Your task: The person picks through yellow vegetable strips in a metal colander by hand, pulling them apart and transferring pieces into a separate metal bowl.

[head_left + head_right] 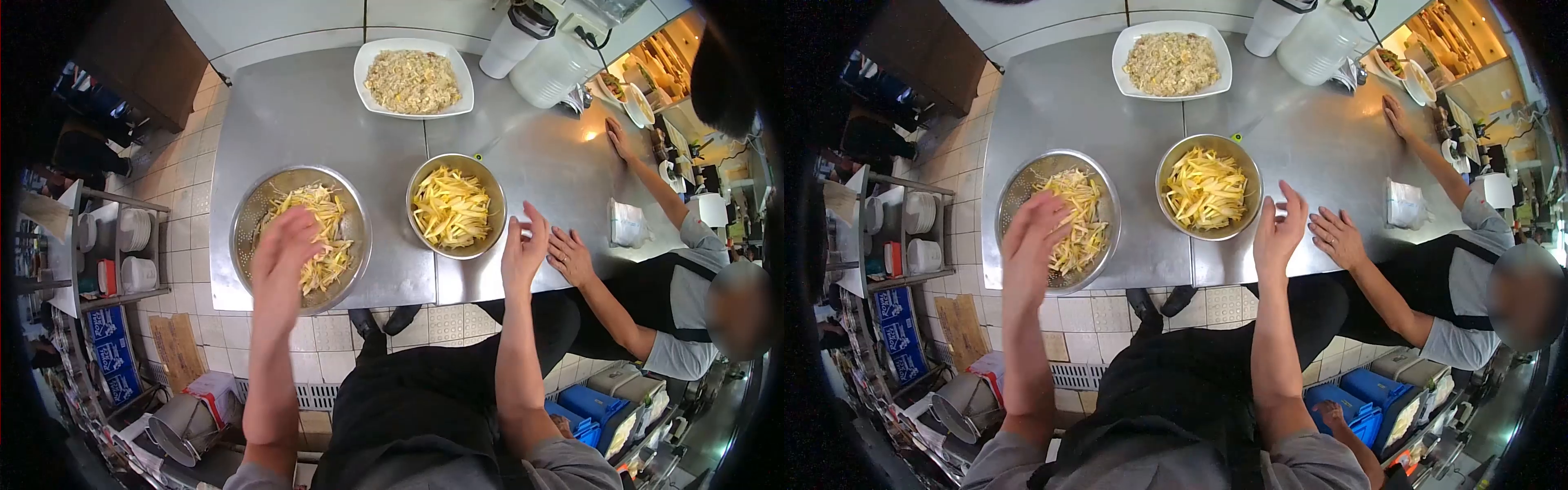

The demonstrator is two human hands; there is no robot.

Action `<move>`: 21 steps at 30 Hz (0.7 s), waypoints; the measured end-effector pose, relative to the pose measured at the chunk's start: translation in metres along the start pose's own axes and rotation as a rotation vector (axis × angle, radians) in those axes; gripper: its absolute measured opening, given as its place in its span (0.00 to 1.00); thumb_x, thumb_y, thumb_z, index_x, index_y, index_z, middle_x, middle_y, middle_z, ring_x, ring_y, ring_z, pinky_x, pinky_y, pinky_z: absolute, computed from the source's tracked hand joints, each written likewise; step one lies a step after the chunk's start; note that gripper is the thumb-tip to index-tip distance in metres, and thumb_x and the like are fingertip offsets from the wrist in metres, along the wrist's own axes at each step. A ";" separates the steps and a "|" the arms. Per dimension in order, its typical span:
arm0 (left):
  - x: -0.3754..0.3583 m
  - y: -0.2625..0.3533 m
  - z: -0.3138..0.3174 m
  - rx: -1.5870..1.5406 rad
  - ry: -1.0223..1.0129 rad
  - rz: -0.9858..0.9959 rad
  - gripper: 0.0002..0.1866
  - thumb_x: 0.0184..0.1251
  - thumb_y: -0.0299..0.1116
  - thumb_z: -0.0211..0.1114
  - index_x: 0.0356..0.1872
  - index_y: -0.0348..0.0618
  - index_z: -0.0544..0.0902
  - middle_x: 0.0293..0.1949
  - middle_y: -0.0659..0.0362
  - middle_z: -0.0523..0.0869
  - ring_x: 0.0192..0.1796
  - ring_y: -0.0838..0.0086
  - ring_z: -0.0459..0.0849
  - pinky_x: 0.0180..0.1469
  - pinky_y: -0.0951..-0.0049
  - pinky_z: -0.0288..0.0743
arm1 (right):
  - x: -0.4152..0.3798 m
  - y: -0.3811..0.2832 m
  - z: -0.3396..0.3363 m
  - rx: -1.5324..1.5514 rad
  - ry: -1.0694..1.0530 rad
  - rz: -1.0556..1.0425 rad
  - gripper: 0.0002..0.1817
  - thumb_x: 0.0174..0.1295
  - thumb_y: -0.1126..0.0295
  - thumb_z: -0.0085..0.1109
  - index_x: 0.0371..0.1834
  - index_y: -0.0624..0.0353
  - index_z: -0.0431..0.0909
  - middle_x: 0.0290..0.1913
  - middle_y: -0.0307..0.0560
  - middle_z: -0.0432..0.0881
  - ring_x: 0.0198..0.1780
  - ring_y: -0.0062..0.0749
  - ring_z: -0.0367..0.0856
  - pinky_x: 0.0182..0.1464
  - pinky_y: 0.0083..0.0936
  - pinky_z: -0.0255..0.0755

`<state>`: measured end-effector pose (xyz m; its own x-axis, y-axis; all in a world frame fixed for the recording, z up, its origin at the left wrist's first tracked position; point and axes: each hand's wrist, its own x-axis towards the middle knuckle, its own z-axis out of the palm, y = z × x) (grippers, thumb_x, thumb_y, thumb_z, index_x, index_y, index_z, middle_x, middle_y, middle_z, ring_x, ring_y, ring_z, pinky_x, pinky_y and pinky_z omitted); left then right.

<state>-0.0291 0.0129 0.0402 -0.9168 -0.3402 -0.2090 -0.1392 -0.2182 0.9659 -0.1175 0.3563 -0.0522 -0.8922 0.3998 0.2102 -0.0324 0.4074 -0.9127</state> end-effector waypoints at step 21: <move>-0.021 -0.026 -0.065 0.214 0.161 0.128 0.16 0.83 0.31 0.58 0.62 0.33 0.81 0.55 0.55 0.85 0.57 0.74 0.84 0.59 0.73 0.80 | 0.049 -0.059 -0.043 -0.551 -0.562 -0.488 0.05 0.65 0.73 0.68 0.39 0.63 0.86 0.53 0.53 0.85 0.58 0.50 0.79 0.60 0.42 0.74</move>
<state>0.0183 -0.0334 0.0096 -0.8632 -0.4970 -0.0886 -0.1179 0.0278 0.9926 -0.1398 0.3872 0.0265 -0.9282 -0.3170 0.1949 -0.3716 0.8165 -0.4419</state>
